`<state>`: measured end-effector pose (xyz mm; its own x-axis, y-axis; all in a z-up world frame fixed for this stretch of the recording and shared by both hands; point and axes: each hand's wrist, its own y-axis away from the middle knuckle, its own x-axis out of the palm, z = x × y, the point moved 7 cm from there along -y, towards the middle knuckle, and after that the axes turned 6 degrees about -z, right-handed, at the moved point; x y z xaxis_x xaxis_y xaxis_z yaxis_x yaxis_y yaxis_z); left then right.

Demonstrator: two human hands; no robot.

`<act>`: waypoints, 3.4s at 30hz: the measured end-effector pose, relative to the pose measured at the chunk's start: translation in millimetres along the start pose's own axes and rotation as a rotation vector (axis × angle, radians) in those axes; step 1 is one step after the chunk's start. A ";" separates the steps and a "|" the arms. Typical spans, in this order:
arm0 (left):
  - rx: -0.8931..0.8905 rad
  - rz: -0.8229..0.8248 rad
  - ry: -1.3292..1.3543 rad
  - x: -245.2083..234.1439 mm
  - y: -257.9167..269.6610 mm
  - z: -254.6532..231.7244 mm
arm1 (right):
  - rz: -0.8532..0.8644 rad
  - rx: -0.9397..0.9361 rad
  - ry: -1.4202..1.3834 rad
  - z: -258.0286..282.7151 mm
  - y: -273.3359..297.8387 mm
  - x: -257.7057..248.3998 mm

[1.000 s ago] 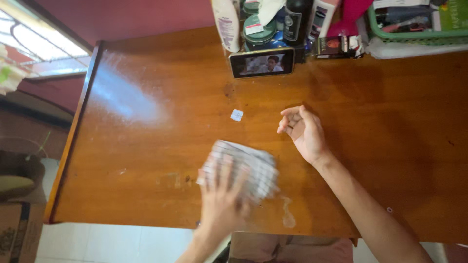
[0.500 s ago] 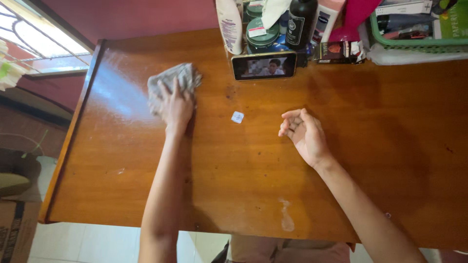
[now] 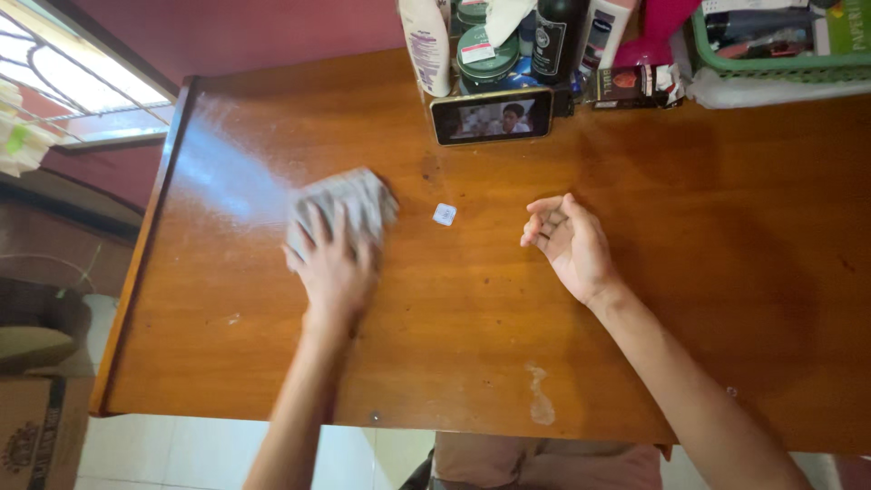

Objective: The person wipes a wooden desk, a window frame, and a door using a cloth.

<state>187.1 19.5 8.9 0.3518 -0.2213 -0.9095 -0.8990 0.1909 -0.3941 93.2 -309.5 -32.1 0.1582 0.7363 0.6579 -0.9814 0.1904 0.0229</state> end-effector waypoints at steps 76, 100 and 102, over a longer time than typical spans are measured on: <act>-0.336 -0.293 0.977 12.9 -35.4 3.6 | 0.351 -0.735 1.890 -55.4 -5.9 110.7; -0.090 -0.119 0.886 -0.9 -18.8 -44.8 | -0.004 -0.381 2.062 39.8 149.8 -3.7; -0.076 -0.079 0.851 -0.1 -21.3 -54.7 | -0.281 -0.343 2.130 81.9 128.5 -61.6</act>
<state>192.0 -36.8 24.6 0.1258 -0.8794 -0.4591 -0.9059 0.0868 -0.4145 -51.6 -383.6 -8.1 0.3421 0.0454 -0.9386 -0.9034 0.2908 -0.3152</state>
